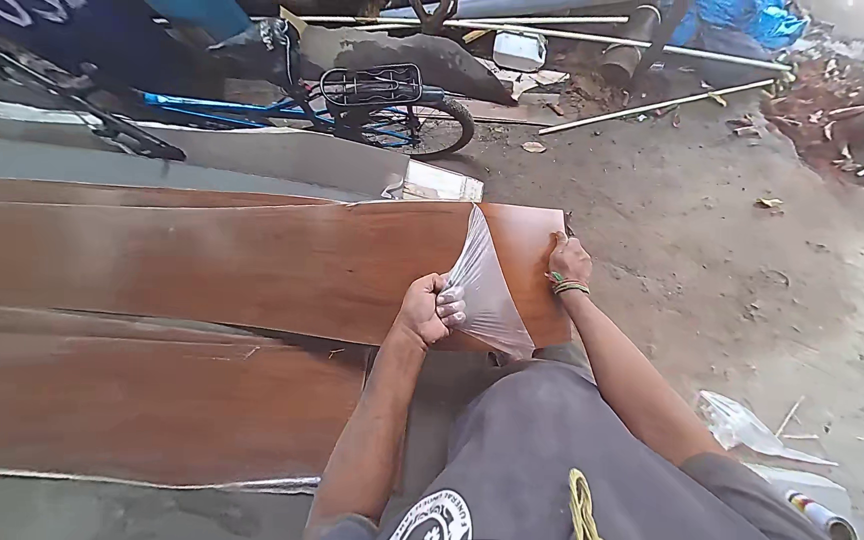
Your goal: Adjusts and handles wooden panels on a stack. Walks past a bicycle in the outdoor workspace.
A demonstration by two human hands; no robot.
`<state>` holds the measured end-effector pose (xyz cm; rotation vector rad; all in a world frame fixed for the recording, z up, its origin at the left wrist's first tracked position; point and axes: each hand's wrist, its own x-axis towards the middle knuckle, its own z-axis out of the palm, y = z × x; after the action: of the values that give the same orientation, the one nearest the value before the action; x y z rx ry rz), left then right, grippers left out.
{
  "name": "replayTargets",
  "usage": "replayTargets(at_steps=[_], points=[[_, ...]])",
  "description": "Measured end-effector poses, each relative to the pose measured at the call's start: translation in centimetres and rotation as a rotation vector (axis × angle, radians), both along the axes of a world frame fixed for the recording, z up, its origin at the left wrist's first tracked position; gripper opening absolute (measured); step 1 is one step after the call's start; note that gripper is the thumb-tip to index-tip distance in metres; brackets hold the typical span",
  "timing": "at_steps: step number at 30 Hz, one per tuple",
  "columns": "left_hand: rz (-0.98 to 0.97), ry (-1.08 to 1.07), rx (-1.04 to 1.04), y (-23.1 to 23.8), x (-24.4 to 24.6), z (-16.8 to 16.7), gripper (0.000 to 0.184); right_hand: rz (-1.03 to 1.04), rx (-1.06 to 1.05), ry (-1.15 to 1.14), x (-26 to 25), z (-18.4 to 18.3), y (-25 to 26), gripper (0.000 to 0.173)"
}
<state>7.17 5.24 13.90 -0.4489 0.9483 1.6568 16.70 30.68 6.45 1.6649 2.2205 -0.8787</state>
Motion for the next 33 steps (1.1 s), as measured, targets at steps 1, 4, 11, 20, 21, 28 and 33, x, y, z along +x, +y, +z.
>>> replayTargets(at_steps=[1,4,11,20,21,28,33], points=[[-0.004,0.007,0.008,-0.4,-0.1,0.1,0.035,0.014,-0.002,-0.012,0.0,0.2,-0.1,0.061],[-0.024,0.024,0.017,-1.6,-0.4,0.2,0.034,0.040,0.002,-0.026,0.1,-0.2,-0.5,0.061],[0.013,0.018,0.015,-3.6,-1.3,0.8,0.032,0.021,0.001,-0.076,0.2,-1.0,-0.7,0.064],[-0.037,0.115,-0.015,-6.1,-2.4,2.2,0.030,0.037,0.027,-0.092,0.7,-2.2,-0.6,0.064],[-0.044,0.125,-0.022,-6.4,-2.5,2.5,0.029,0.038,0.021,-0.095,0.8,-2.1,-0.6,0.064],[-0.078,0.204,-0.054,-8.2,-3.3,3.9,0.027,0.061,0.008,-0.102,1.2,-1.8,-0.6,0.063],[-0.096,0.230,-0.049,-9.2,-3.4,4.4,0.027,0.038,0.044,-0.055,2.4,-4.0,-0.5,0.067]])
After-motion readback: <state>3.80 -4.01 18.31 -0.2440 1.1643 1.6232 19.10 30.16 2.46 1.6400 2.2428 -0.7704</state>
